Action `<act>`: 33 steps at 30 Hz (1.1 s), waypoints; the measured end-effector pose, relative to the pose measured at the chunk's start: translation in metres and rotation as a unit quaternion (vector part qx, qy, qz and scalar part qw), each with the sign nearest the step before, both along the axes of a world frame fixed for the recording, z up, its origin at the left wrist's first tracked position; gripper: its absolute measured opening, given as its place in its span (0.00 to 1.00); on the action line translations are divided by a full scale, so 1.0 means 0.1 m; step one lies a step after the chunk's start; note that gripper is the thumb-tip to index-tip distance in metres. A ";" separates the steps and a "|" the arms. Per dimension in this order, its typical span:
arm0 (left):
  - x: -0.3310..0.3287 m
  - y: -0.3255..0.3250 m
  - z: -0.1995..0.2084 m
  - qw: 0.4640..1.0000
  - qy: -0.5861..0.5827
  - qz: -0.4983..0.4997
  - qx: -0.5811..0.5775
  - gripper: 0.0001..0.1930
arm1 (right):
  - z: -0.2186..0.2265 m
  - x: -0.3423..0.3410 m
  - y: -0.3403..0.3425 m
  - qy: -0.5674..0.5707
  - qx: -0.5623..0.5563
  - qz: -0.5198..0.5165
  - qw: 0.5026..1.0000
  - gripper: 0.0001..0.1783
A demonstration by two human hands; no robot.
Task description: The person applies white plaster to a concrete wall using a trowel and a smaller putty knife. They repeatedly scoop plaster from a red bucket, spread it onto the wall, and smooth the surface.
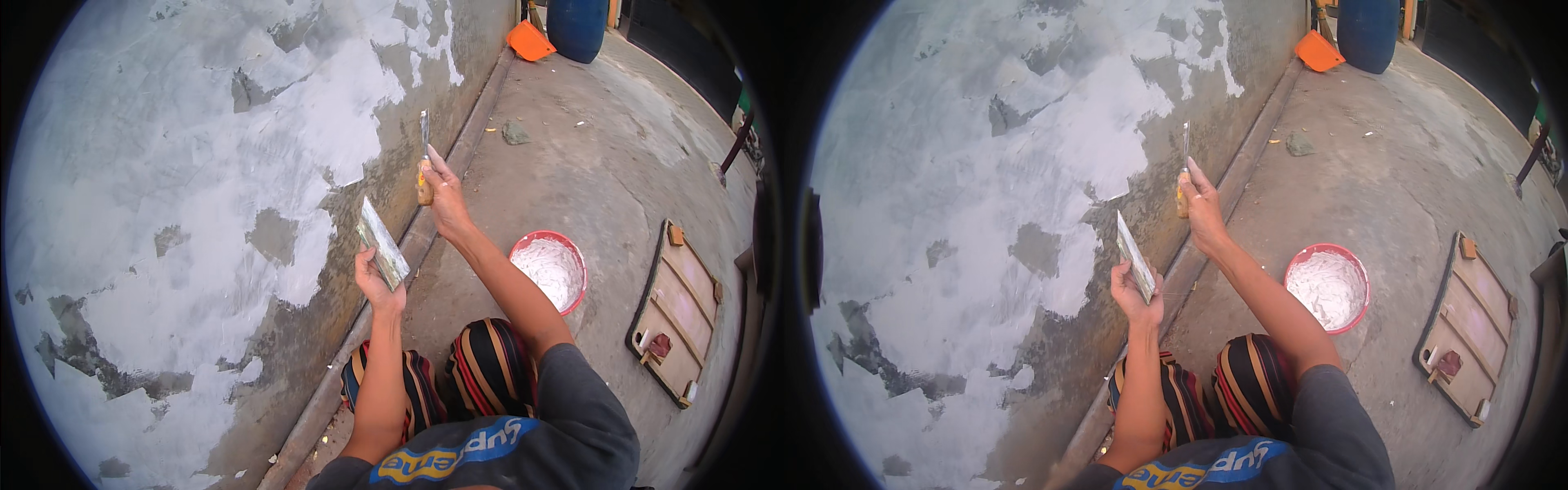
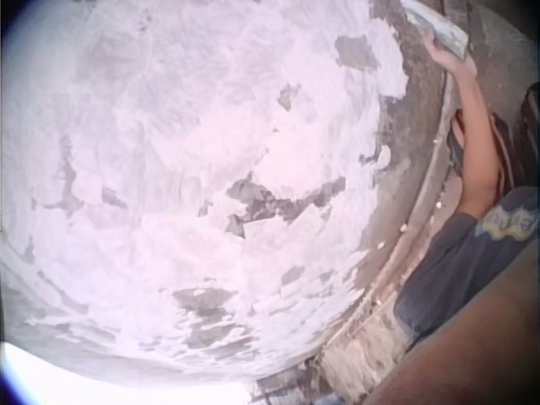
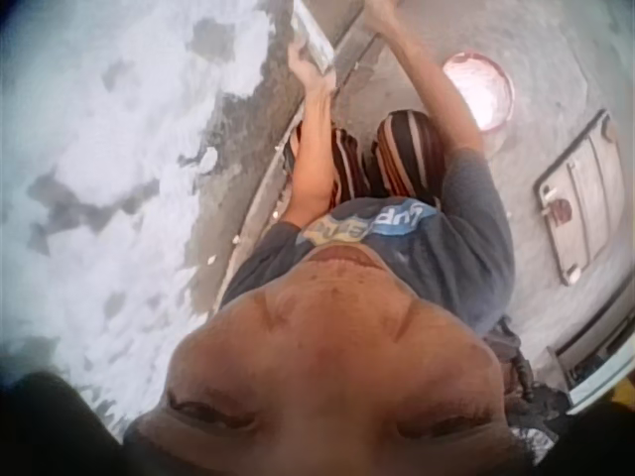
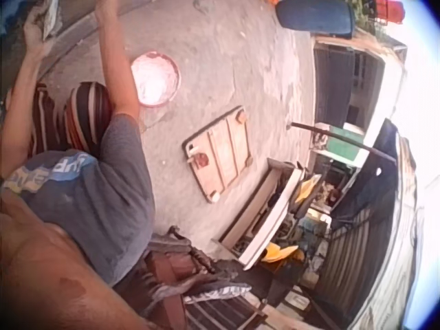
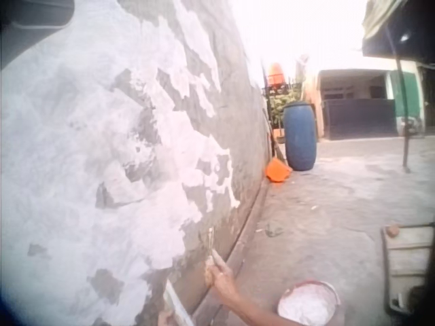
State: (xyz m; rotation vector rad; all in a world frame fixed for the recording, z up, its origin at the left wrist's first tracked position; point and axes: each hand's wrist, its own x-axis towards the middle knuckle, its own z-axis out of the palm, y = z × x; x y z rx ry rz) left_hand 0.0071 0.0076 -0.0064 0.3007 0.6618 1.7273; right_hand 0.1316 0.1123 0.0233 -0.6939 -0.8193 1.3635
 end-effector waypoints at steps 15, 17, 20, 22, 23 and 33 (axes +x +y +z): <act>-0.22 -0.08 0.15 1.000 0.016 0.015 -0.013 0.16 | -0.19 -0.98 0.59 -0.311 0.170 -0.239 0.904 0.26; -0.24 -0.08 0.16 1.000 0.021 0.005 -0.007 0.17 | -0.20 -0.98 0.44 -0.334 0.168 -0.188 0.908 0.25; -0.27 -0.13 0.21 1.000 0.024 0.001 -0.009 0.20 | -0.08 -0.80 0.14 -0.350 0.167 -0.142 0.911 0.24; -0.21 -0.14 0.29 1.000 0.018 0.004 -0.011 0.22 | -0.09 -0.58 0.17 -0.348 0.172 -0.157 0.908 0.23; -0.16 -0.14 0.29 1.000 0.020 -0.009 -0.001 0.22 | -0.10 -0.40 0.29 -0.347 0.172 -0.186 0.903 0.23; -0.15 -0.17 0.23 0.996 0.067 -0.046 0.044 0.28 | 0.09 -0.32 0.45 -0.455 0.193 -0.180 0.850 0.22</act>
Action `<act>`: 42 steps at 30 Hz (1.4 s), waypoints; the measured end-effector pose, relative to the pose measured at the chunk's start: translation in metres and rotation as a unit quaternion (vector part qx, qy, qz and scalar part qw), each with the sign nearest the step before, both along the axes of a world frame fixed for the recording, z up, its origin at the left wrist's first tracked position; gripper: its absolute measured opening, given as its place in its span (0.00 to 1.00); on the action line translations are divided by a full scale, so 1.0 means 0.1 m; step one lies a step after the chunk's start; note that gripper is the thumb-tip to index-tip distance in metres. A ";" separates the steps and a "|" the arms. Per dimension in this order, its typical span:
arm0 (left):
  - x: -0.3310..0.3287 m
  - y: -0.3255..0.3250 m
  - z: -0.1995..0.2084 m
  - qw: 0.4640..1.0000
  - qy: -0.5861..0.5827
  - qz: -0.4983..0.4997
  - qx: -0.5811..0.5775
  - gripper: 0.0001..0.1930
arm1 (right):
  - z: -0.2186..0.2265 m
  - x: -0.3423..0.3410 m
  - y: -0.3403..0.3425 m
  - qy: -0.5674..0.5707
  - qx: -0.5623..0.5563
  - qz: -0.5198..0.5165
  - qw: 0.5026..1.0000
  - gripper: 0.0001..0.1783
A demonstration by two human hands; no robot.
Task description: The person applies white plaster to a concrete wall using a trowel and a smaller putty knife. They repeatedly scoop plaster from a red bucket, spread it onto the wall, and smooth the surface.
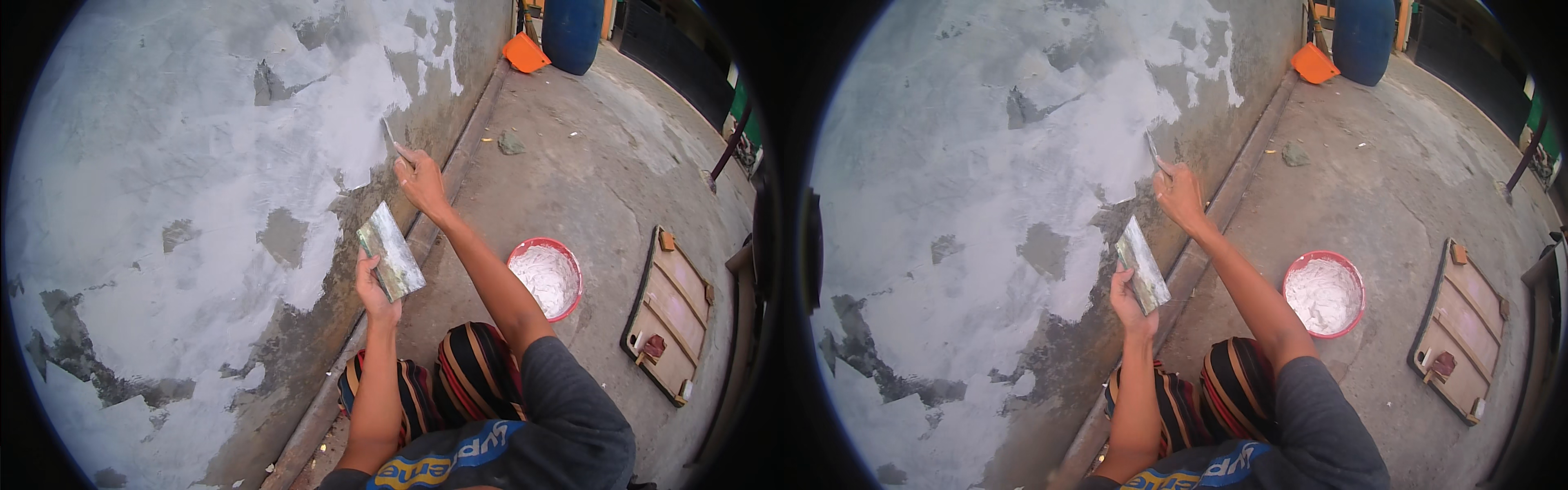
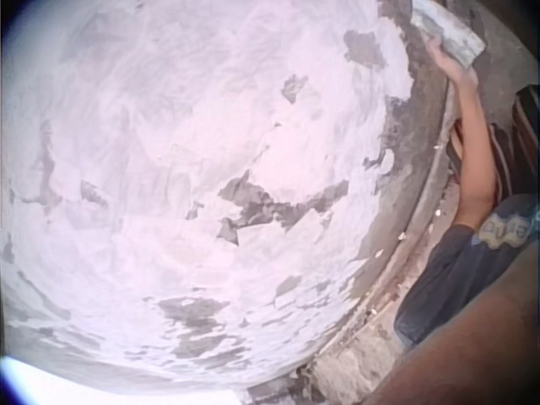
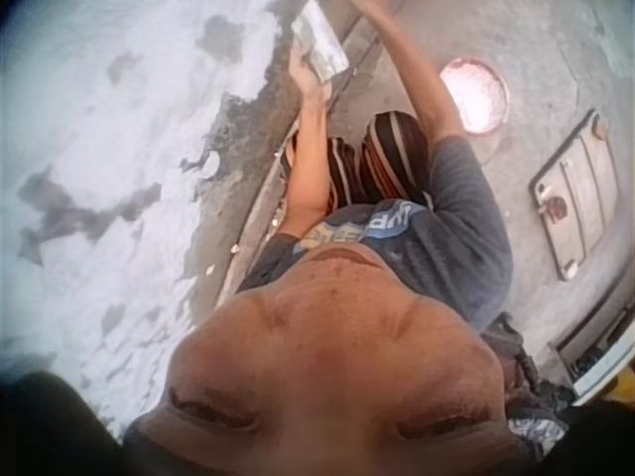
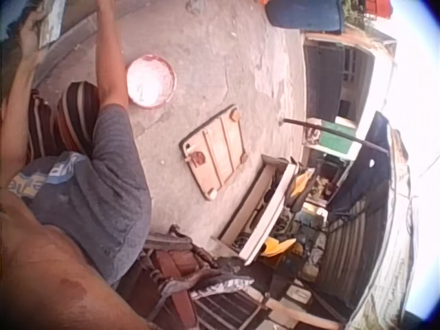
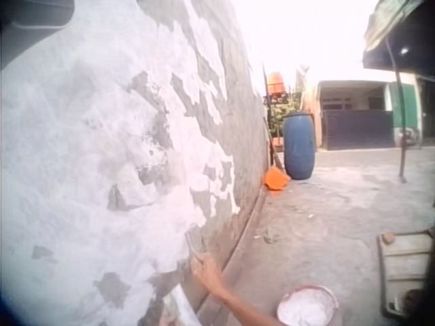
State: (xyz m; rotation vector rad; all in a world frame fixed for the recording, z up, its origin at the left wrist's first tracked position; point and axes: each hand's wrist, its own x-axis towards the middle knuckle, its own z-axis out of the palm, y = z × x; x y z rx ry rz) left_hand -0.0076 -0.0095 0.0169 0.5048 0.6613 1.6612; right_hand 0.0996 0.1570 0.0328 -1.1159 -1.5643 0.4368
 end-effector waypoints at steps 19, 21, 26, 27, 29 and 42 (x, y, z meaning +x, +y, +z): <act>0.00 0.01 -0.01 0.999 0.045 -0.004 0.012 0.28 | 0.07 0.15 -0.33 -0.011 -0.037 0.085 0.996 0.23; 0.05 0.01 -0.01 0.999 0.043 -0.010 0.006 0.28 | 0.07 0.26 -0.10 0.038 0.000 0.053 0.998 0.23; 0.09 0.02 -0.03 1.000 0.022 -0.016 0.001 0.29 | 0.06 0.20 0.12 0.015 0.047 0.027 0.998 0.23; 0.08 0.01 -0.02 0.999 0.032 -0.018 0.000 0.29 | 0.04 0.16 0.05 -0.001 0.032 0.035 0.999 0.22; 0.06 -0.01 0.04 0.999 0.038 -0.010 -0.006 0.28 | 0.01 0.13 -0.08 -0.031 0.009 0.052 0.998 0.22; 0.07 0.00 0.03 0.999 0.039 -0.014 0.004 0.29 | -0.22 -0.35 -0.16 0.035 0.024 0.067 0.997 0.27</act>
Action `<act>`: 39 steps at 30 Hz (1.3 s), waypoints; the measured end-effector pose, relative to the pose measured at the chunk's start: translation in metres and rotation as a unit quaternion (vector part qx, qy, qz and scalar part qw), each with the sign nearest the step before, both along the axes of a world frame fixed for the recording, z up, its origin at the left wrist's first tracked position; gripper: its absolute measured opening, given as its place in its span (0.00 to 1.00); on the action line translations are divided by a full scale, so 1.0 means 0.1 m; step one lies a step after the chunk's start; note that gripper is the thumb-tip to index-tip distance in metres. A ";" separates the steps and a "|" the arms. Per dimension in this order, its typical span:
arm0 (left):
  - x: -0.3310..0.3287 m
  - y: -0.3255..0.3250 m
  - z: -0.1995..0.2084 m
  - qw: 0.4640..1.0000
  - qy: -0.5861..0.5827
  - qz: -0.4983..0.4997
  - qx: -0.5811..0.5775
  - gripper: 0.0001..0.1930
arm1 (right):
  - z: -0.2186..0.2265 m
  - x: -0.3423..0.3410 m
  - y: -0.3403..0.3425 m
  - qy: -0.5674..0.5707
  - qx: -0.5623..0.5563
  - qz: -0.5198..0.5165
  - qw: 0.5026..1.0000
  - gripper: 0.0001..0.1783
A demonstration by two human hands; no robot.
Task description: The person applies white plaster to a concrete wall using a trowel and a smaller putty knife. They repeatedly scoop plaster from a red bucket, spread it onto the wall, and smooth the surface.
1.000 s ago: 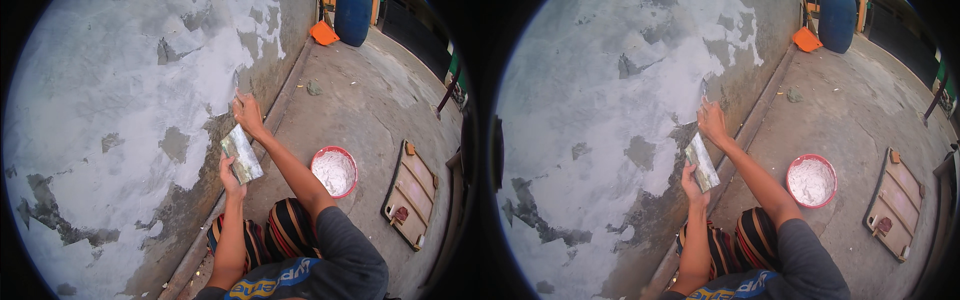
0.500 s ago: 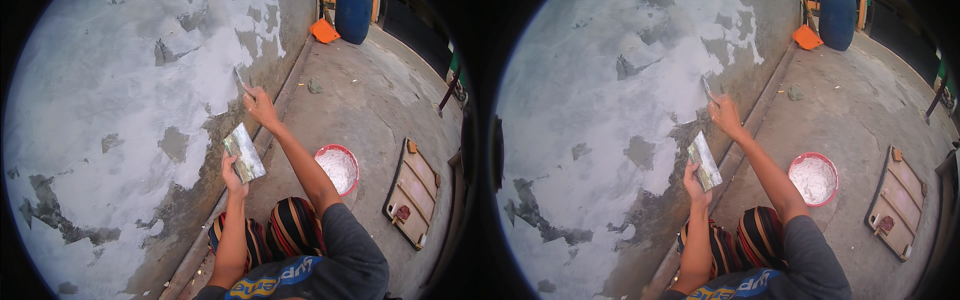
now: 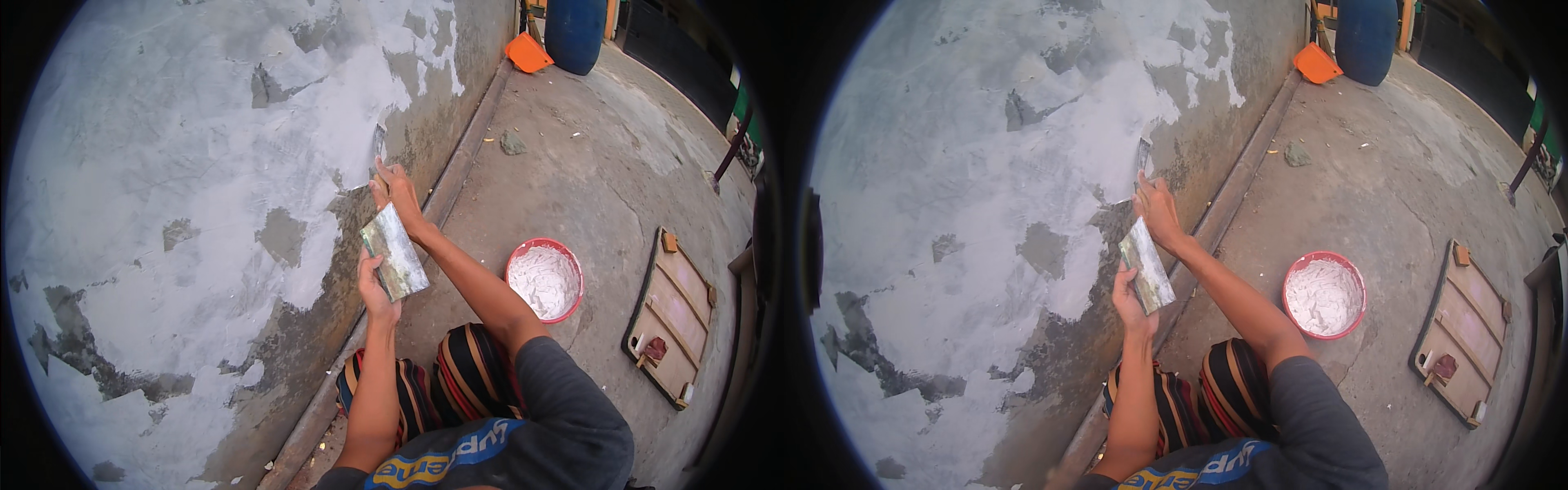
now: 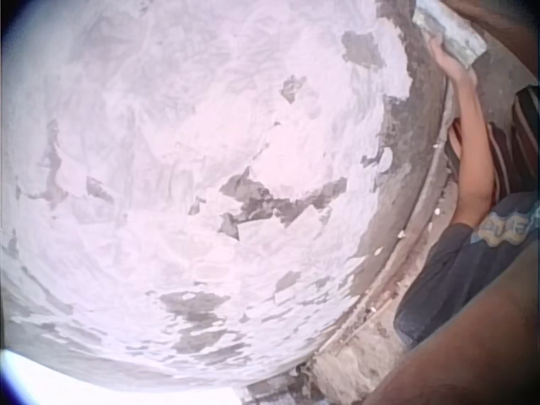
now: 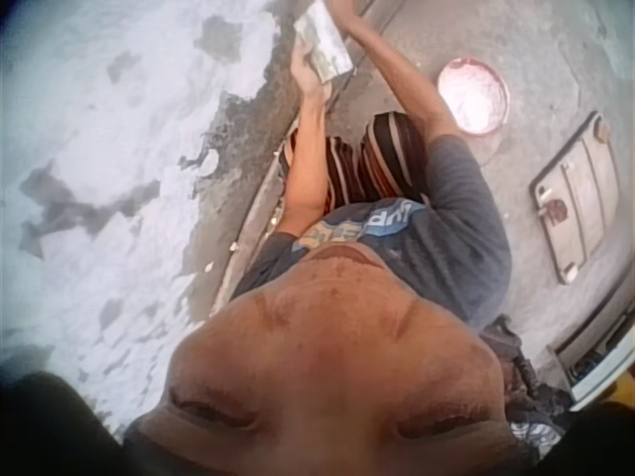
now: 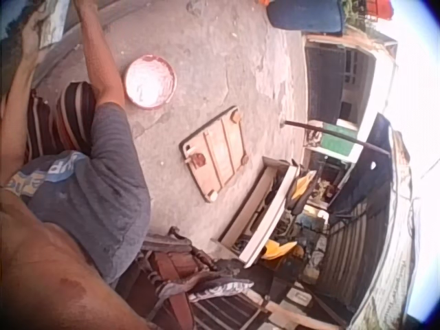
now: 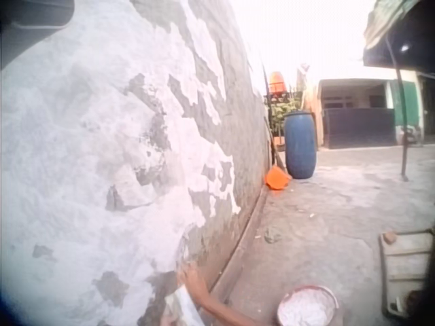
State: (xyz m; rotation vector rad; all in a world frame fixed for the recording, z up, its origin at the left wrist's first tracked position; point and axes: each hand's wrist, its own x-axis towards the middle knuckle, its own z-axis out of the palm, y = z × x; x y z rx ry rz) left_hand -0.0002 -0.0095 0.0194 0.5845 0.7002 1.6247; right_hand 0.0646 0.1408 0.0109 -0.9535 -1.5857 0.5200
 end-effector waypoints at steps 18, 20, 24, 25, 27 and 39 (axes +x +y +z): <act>0.00 0.00 0.00 1.000 0.003 -0.010 -0.011 0.30 | 0.24 0.57 -0.02 -0.084 -0.005 0.001 0.996 0.22; -0.01 0.00 -0.02 1.000 0.000 -0.009 -0.016 0.30 | 0.23 0.63 -0.08 -0.099 -0.016 0.016 0.995 0.22; 0.02 0.00 -0.02 1.000 -0.005 -0.015 -0.008 0.29 | 0.14 0.81 0.19 -0.055 0.015 -0.041 0.998 0.22; 0.04 -0.01 -0.03 1.000 -0.007 -0.013 -0.007 0.29 | 0.08 0.83 0.33 -0.037 0.031 -0.070 0.996 0.22; 0.03 0.01 -0.02 1.000 -0.009 -0.004 -0.001 0.29 | 0.13 0.73 0.45 -0.014 0.024 -0.086 0.996 0.23; 0.03 0.04 -0.08 1.000 0.010 -0.008 -0.004 0.30 | 0.01 0.66 0.17 -0.047 0.008 -0.005 0.999 0.24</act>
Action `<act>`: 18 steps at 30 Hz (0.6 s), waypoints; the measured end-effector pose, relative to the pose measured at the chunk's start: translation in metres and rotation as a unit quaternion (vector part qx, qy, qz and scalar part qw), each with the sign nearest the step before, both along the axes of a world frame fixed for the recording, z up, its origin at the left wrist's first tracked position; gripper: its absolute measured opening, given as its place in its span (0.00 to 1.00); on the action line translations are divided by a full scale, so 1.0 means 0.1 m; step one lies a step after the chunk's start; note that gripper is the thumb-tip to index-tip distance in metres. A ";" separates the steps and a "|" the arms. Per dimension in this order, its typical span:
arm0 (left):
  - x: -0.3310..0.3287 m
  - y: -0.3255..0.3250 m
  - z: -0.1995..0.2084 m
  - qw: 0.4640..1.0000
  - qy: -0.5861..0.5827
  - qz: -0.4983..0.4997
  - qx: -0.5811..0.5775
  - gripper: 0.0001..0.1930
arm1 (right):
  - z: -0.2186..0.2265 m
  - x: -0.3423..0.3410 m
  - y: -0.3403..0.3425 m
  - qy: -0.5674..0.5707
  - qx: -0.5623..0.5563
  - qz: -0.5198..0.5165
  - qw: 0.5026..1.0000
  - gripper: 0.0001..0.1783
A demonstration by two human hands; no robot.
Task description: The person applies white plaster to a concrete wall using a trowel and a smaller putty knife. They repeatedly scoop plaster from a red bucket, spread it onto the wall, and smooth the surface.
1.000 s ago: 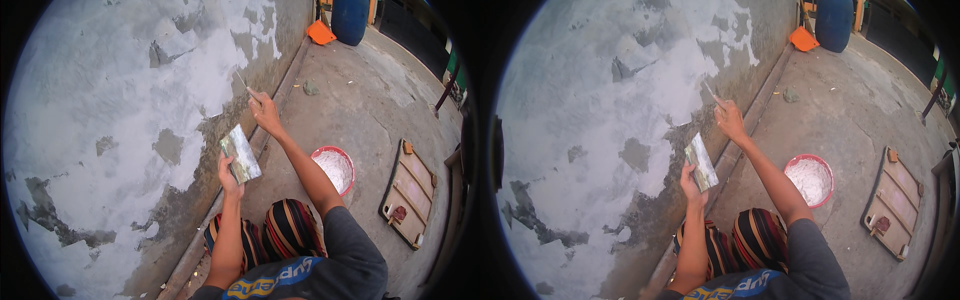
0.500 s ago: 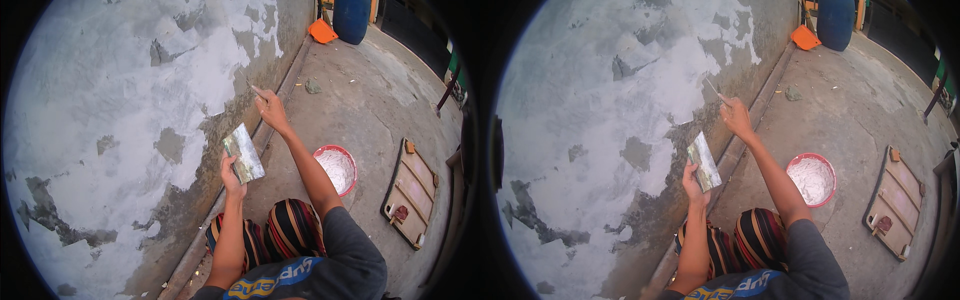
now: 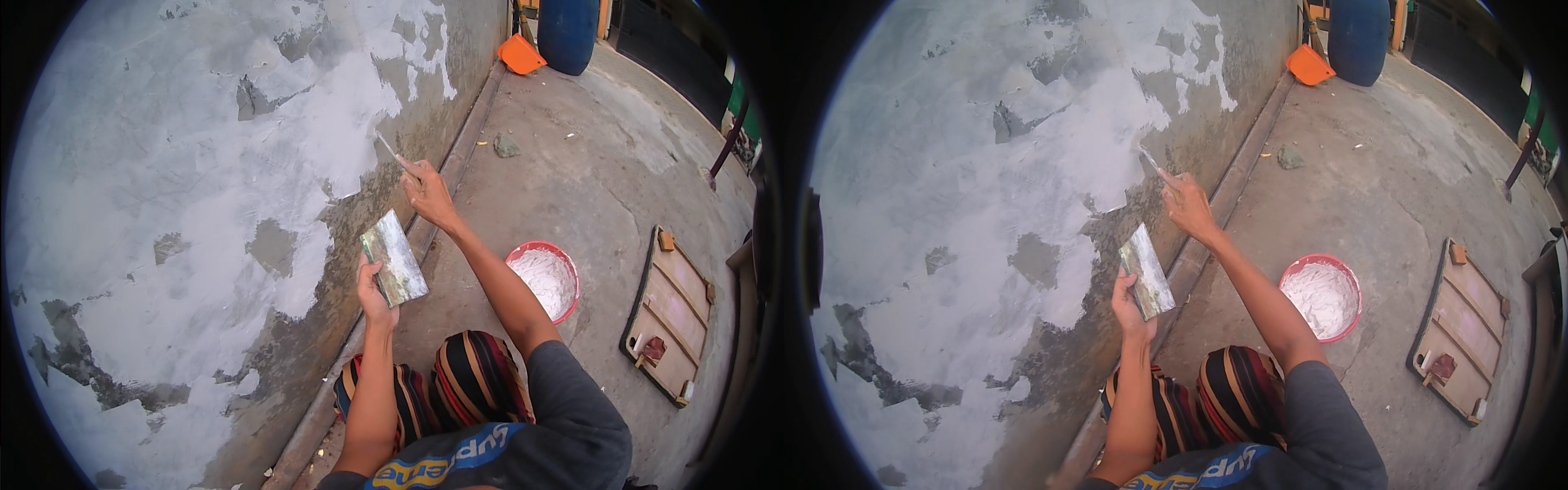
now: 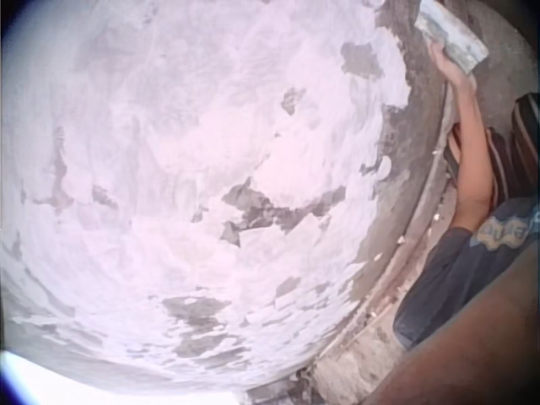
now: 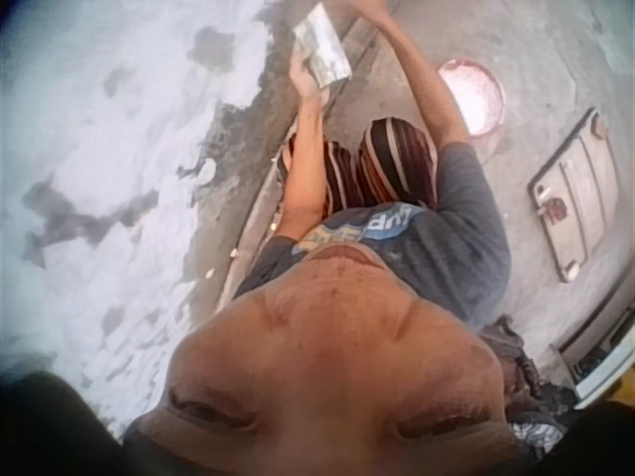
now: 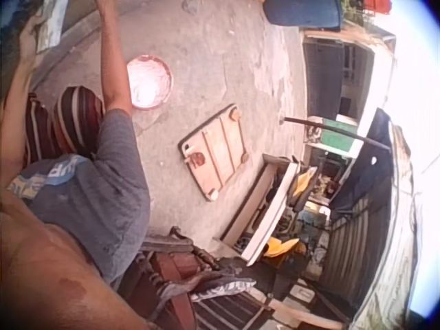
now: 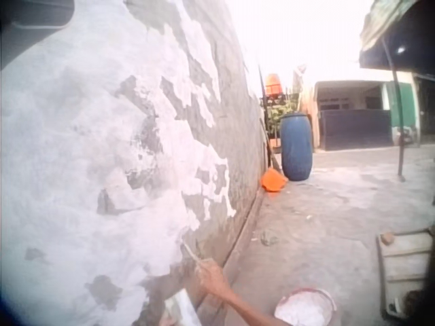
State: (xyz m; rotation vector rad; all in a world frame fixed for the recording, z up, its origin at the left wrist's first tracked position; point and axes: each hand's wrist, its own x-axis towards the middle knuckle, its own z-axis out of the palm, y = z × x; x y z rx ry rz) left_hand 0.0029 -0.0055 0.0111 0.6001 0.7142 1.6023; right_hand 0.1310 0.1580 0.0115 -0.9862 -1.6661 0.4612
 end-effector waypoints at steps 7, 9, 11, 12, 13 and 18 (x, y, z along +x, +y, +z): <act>0.03 0.02 0.01 1.000 0.008 -0.007 -0.021 0.30 | 0.20 -0.09 0.34 0.034 -0.009 -0.059 0.998 0.23; 0.02 0.02 0.01 1.000 0.017 -0.009 -0.012 0.30 | 0.22 -0.24 0.24 0.021 -0.006 -0.042 0.999 0.23; 0.00 0.02 0.01 1.000 0.008 -0.010 -0.013 0.30 | 0.21 -0.30 0.06 0.014 -0.005 -0.015 1.000 0.23; -0.02 0.02 0.01 1.000 0.004 -0.009 -0.013 0.30 | 0.23 -0.25 -0.01 -0.004 -0.006 0.003 1.000 0.23; -0.03 0.03 -0.01 1.000 0.004 -0.009 -0.013 0.30 | 0.25 -0.15 -0.09 -0.022 -0.007 0.021 1.000 0.23; 0.01 0.04 0.01 1.000 0.012 -0.024 -0.004 0.30 | 0.24 0.18 0.16 -0.002 0.002 -0.025 1.000 0.23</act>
